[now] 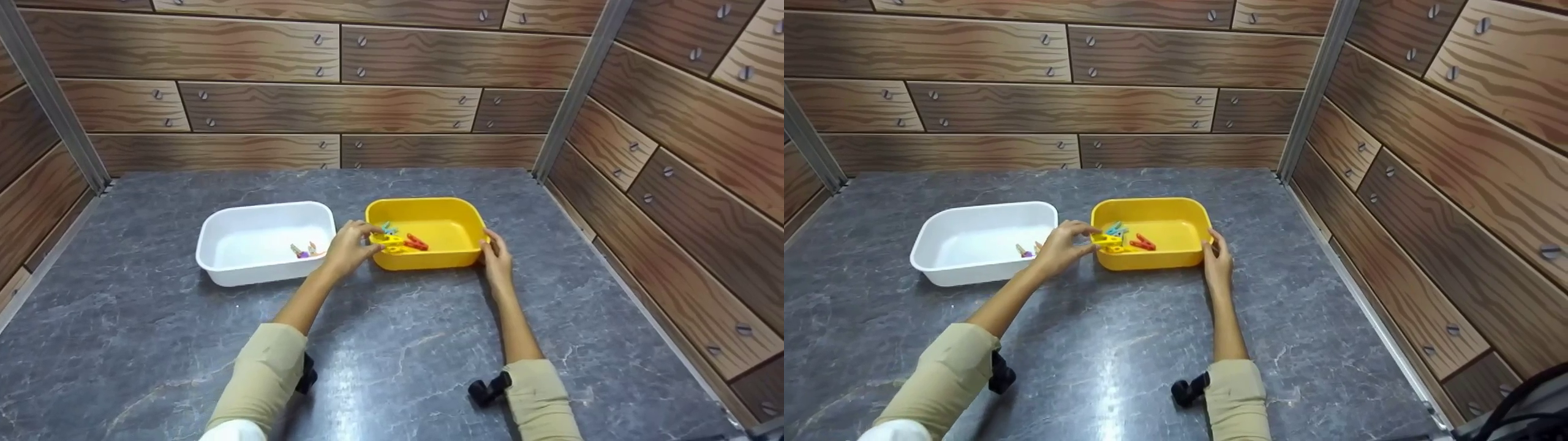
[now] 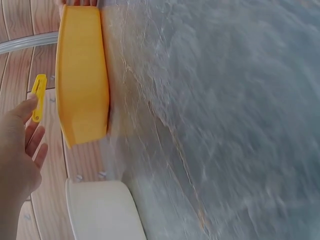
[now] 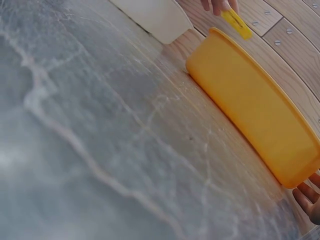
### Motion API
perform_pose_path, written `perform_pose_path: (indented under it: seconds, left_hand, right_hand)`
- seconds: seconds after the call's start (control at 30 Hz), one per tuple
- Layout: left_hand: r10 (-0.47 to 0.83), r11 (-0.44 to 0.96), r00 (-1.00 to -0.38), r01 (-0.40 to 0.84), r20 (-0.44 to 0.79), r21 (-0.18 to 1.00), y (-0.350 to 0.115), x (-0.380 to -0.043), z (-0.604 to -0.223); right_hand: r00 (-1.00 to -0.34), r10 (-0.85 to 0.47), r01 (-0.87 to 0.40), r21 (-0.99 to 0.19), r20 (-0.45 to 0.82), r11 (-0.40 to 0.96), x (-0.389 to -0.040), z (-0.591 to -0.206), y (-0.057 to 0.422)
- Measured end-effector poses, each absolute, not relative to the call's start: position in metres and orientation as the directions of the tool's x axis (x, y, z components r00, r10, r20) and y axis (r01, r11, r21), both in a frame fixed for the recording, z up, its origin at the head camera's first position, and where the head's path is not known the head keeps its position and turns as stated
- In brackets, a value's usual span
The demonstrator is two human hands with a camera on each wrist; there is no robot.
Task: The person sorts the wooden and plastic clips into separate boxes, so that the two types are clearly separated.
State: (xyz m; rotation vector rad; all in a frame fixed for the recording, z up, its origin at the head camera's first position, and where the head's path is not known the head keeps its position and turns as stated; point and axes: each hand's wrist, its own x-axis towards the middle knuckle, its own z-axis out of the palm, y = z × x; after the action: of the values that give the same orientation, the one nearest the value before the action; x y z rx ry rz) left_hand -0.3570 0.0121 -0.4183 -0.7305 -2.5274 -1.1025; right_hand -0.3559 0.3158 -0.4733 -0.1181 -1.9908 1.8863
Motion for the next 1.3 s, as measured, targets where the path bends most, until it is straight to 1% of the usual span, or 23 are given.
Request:
perform_pose_path:
  seconds: [0.1,0.27,0.4,0.6,0.87,1.0,1.13,1.3]
  left_hand:
    - [0.32,0.589,-0.822,0.562,0.471,0.581,0.017,-0.362,-0.419]
    - [0.297,0.597,-0.83,0.547,0.472,0.587,0.024,-0.367,-0.422]
    - [0.284,0.614,-0.845,0.524,0.454,0.591,0.028,-0.369,-0.426]
    - [0.24,0.655,-0.873,0.468,0.424,0.593,0.034,-0.374,-0.429]
    - [0.223,0.69,-0.852,0.481,0.474,0.541,0.053,-0.385,-0.433]
    - [0.206,0.701,-0.854,0.47,0.479,0.536,0.061,-0.387,-0.437]
    - [0.164,0.731,-0.855,0.44,0.491,0.521,0.068,-0.387,-0.443]
    - [0.1,0.723,-0.861,0.408,0.499,0.558,0.073,-0.389,-0.447]
  right_hand:
    - [-0.918,0.321,-0.221,-0.972,0.234,0.079,-0.357,-0.472,0.315]
    - [-0.918,0.319,-0.225,-0.972,0.237,0.072,-0.356,-0.473,0.315]
    - [-0.915,0.329,-0.223,-0.973,0.232,0.067,-0.354,-0.475,0.314]
    - [-0.917,0.322,-0.214,-0.972,0.235,0.098,-0.353,-0.475,0.312]
    - [-0.912,0.328,-0.229,-0.97,0.244,0.085,-0.356,-0.471,0.316]
    - [-0.913,0.327,-0.234,-0.97,0.244,0.07,-0.356,-0.471,0.316]
    - [-0.919,0.322,-0.212,-0.973,0.229,0.088,-0.355,-0.474,0.314]
    - [-0.919,0.323,-0.209,-0.974,0.225,0.082,-0.355,-0.472,0.315]
